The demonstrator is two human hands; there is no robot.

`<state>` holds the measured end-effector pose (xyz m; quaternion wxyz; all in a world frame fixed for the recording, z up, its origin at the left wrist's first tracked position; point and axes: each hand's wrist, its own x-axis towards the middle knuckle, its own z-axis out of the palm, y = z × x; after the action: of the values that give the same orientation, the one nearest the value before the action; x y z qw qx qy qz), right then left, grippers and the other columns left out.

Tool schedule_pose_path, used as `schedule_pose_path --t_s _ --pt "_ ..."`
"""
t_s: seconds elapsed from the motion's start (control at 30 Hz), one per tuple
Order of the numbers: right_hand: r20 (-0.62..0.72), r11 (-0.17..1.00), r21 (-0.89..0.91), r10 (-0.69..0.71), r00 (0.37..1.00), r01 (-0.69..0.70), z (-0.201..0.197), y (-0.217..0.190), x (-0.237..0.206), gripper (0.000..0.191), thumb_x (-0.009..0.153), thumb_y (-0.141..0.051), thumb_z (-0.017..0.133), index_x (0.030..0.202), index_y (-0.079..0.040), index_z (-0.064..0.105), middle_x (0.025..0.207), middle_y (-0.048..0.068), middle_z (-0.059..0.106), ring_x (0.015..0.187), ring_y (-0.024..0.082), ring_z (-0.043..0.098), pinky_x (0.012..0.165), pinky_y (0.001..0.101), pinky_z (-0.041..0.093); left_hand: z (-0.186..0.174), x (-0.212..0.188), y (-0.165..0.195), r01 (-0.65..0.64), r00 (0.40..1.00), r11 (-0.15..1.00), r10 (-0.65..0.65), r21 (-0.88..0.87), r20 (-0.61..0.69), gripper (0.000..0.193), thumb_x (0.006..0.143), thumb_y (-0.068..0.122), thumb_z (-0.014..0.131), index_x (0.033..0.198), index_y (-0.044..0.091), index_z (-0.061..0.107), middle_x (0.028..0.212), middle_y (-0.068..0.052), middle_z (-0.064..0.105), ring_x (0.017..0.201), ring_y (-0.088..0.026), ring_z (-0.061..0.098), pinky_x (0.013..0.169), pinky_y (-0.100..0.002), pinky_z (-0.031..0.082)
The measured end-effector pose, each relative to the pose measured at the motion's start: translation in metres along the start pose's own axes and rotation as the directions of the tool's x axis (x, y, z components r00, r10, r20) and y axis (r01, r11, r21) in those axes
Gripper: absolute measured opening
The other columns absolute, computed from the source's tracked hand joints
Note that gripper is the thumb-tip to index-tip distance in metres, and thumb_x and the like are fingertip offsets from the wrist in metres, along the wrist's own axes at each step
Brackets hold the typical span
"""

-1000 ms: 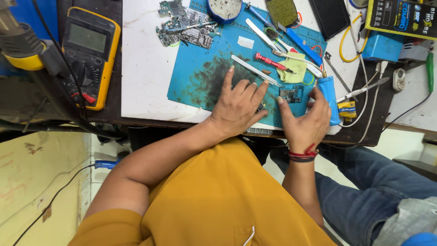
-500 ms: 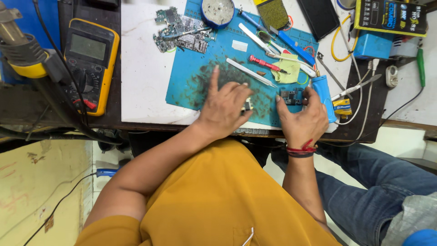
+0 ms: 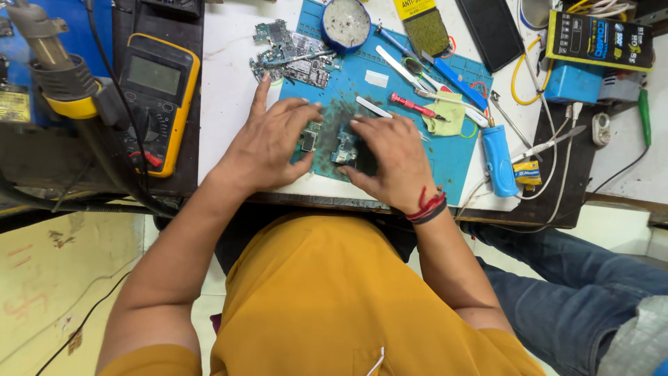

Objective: The person handles a disassembled phone at a cluttered repair bench, then uses a hot air gun on the phone motherboard while holding and positioning the board with tweezers, reworking components on the board. They set the tool down and pick up a small container of flux near the end.

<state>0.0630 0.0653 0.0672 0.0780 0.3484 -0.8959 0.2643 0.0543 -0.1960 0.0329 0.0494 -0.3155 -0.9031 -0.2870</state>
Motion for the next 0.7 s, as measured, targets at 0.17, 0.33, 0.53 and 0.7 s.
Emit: schedule_pose_path --t_s 0.17,0.33,0.53,0.7 --pt "-0.060 0.960 -0.173 0.211 0.976 -0.218 -0.010 0.013 0.001 0.032 0.089 -0.016 0.081 0.117 -0.005 0.070 0.115 0.012 0.070 0.103 0.034 0.063 0.089 0.0456 0.048 0.006 -0.018 0.007 0.103 0.988 0.994 -0.106 -0.029 -0.113 0.062 0.083 0.029 0.081 0.135 0.007 0.055 0.139 -0.012 0.061 0.135 -0.031 0.054 0.124 -0.065 0.007" --pt "-0.007 0.929 -0.218 0.306 0.952 -0.300 -0.007 0.025 -0.007 0.024 0.093 -0.009 0.077 0.116 -0.007 0.073 0.099 0.012 0.067 0.092 0.034 0.064 0.079 0.0433 0.050 0.033 -0.021 0.021 0.148 0.982 0.987 -0.153 -0.054 -0.109 0.064 0.089 0.037 0.080 0.139 0.008 0.053 0.139 -0.010 0.060 0.136 -0.031 0.053 0.125 -0.068 0.004" --pt "-0.179 0.935 -0.092 0.322 0.930 -0.342 -0.007 0.026 -0.016 0.029 0.096 -0.001 0.072 0.125 -0.003 0.067 0.106 0.016 0.066 0.091 0.034 0.066 0.076 0.0406 0.052 0.040 0.002 0.024 0.058 0.998 0.998 -0.058 -0.011 0.000 0.078 0.089 0.040 0.074 0.152 0.006 0.042 0.143 -0.010 0.059 0.142 -0.032 0.045 0.120 -0.070 -0.004" --pt "-0.305 0.833 0.319 0.542 0.783 -0.453 0.001 0.021 -0.030 0.013 0.106 -0.003 0.063 0.119 0.000 0.064 0.103 0.012 0.064 0.077 0.018 0.067 0.068 0.0304 0.054 0.029 0.016 0.020 0.057 0.996 0.998 -0.059 0.035 0.071 0.078 0.089 0.040 0.072 0.152 0.006 0.039 0.142 -0.009 0.059 0.140 -0.033 0.045 0.119 -0.069 -0.008"
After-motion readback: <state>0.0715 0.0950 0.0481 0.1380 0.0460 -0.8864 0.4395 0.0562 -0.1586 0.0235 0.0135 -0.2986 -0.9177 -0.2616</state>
